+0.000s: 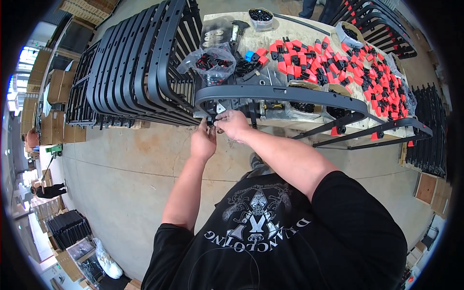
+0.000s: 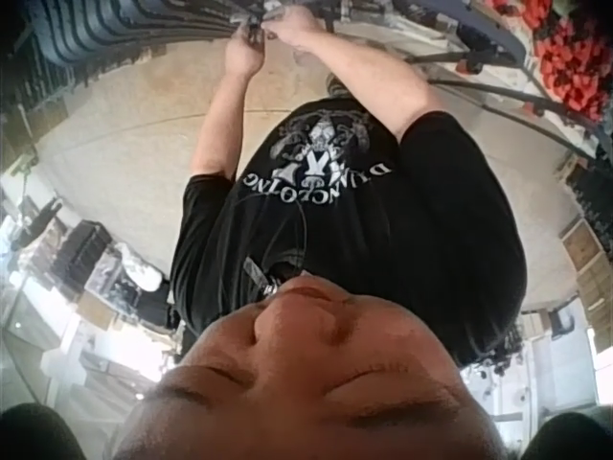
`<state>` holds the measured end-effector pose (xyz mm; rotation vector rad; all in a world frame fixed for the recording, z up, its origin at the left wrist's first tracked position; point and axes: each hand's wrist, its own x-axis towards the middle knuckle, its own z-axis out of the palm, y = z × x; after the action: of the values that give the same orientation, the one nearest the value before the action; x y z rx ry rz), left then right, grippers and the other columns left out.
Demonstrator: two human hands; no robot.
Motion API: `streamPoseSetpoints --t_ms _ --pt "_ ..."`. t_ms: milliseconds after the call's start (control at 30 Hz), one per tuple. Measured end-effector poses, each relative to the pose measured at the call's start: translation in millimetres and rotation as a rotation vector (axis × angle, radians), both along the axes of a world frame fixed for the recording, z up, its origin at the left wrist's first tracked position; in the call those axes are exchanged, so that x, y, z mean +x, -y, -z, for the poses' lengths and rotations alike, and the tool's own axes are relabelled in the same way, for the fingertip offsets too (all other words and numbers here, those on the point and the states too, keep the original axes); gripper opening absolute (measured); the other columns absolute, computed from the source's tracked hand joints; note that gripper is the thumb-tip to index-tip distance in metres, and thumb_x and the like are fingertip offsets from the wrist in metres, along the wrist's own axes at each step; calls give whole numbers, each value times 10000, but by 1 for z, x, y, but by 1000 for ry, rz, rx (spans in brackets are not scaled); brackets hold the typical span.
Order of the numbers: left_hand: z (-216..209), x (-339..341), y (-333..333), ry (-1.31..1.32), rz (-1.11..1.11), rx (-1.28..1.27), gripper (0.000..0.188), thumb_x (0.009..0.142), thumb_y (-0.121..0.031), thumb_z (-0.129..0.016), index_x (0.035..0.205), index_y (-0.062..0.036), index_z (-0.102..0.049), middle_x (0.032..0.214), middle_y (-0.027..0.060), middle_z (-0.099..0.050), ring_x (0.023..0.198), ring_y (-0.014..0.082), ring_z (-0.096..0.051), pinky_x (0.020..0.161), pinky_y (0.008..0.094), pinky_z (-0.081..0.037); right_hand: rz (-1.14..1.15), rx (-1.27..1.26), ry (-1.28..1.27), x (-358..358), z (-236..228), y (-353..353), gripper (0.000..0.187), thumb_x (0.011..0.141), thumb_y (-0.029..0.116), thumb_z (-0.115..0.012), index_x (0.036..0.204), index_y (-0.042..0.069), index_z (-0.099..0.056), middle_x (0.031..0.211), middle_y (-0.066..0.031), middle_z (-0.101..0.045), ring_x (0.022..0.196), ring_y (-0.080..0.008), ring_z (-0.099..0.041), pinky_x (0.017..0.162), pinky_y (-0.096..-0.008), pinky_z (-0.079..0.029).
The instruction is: Assembling black metal frames using plastic caps and fasteners in a manufacturing setting.
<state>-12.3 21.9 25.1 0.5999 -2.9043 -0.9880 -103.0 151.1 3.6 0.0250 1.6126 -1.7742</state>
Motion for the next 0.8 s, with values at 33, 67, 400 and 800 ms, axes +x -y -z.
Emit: streamPoseSetpoints --t_ms 33,67,400,800 --pt "2 0 1 0 0 0 440 984 -158 -607 1401 -38 -533 1026 227 -723 888 351 -721 770 400 -555 0 0 0 -1 2 -1 257 866 -9 -719 1095 -72 -623 941 -117 -694 784 -172 -694 676 -296 -599" --pt "3 0 1 -3 8 26 453 985 -148 -608 1416 -41 -518 1033 224 -725 887 344 -724 767 395 -555 -21 23 -54 -2 5 -1 257 861 1 -727 1089 -68 -630 938 -116 -701 791 -171 -697 685 -297 -595" --pt "19 0 4 -172 72 -69 505 962 -160 -647 1423 -21 -496 1037 202 -729 841 350 -719 744 409 -563 -75 185 -405 -1 3 -6 219 853 79 -763 998 -57 -672 828 -96 -720 746 -159 -692 682 -306 -568" --pt "1 -5 6 -7 115 -57 515 936 -131 -613 1410 25 -484 984 196 -724 889 370 -703 776 432 -558 -103 102 276 -4 -9 1 331 1013 337 -612 862 44 -643 741 -40 -620 595 -130 -556 507 -291 -412"
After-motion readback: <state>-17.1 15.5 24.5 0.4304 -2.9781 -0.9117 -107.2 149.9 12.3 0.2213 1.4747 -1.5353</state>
